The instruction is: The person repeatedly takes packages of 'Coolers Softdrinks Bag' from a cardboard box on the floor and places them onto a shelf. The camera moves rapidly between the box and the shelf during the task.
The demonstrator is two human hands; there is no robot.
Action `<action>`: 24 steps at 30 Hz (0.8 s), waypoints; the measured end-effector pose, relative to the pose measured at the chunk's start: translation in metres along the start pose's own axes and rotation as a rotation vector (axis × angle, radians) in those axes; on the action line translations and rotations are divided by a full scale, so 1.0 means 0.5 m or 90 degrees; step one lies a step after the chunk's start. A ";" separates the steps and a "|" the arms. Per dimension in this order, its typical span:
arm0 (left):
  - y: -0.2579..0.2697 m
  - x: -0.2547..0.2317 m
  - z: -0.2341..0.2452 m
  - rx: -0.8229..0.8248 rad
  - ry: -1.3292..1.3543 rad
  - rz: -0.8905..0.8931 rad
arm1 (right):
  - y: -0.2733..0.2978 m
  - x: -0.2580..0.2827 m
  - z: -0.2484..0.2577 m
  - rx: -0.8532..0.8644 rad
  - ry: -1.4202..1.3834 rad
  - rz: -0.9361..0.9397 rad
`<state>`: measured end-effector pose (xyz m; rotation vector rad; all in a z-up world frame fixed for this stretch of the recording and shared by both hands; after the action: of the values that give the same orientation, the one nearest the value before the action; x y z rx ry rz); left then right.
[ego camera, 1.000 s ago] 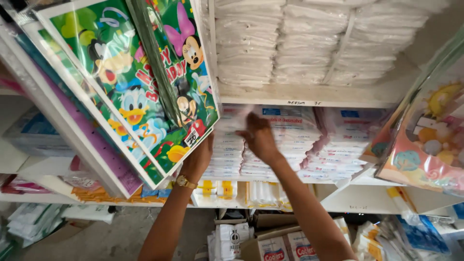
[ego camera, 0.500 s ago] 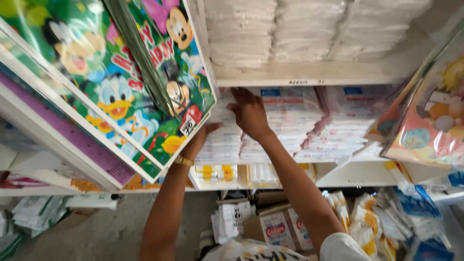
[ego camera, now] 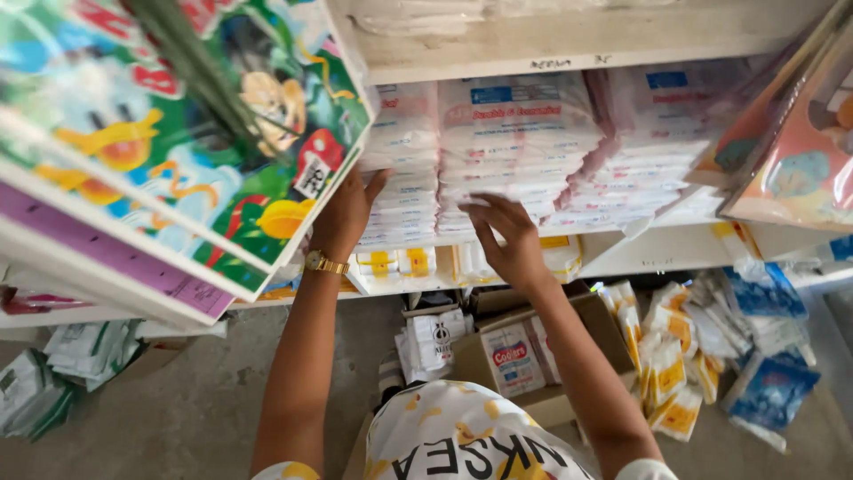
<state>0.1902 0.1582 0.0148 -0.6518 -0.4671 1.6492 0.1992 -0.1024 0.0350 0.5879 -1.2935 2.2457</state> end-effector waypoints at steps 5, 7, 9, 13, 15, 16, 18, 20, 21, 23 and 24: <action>0.033 -0.006 -0.034 0.006 -0.103 0.030 | 0.360 -0.239 0.017 0.024 0.006 -0.283; 0.037 -0.002 -0.040 -0.011 -0.125 0.021 | 0.557 -0.321 0.018 0.045 -0.004 -0.391; 0.040 0.003 -0.044 -0.027 -0.165 0.033 | 0.783 -0.392 0.014 -0.043 -0.311 -0.546; 0.089 -0.055 -0.044 -0.061 -0.106 0.052 | 1.100 -0.423 0.085 -0.251 -0.353 -0.713; 0.136 -0.089 -0.040 -0.135 0.029 0.064 | 1.217 -0.420 0.136 -0.331 -0.266 -0.756; 0.189 -0.115 -0.064 -0.130 0.029 0.059 | 1.235 -0.408 0.153 -0.336 -0.268 -0.760; 0.280 -0.167 -0.129 -0.115 0.171 0.060 | 1.292 -0.379 0.193 -0.437 -0.246 -0.786; 0.380 -0.240 -0.229 0.005 0.199 0.019 | 1.310 -0.366 0.215 -0.438 -0.173 -0.833; 0.441 -0.278 -0.287 0.116 0.211 -0.009 | 1.333 -0.347 0.221 -0.416 -0.105 -0.876; 0.508 -0.394 -0.342 0.274 0.256 -0.131 | 1.273 -0.301 0.254 -0.367 -0.018 -0.911; 0.561 -0.456 -0.375 0.407 0.285 -0.222 | 1.237 -0.288 0.270 -0.277 0.063 -0.921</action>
<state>0.1233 -0.1262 -0.2687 -0.4043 0.2606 1.1734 -0.0383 -0.5199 -0.4021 0.8273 -0.7656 0.7683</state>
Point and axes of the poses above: each hand's wrist, its own y-axis away from the middle knuckle, its own z-axis out of the back of the hand, x = y × z, the point moved 9 cm from there along -y, towards the middle knuckle, and after that the axes turned 8 degrees about -y, right-handed, at the moved point
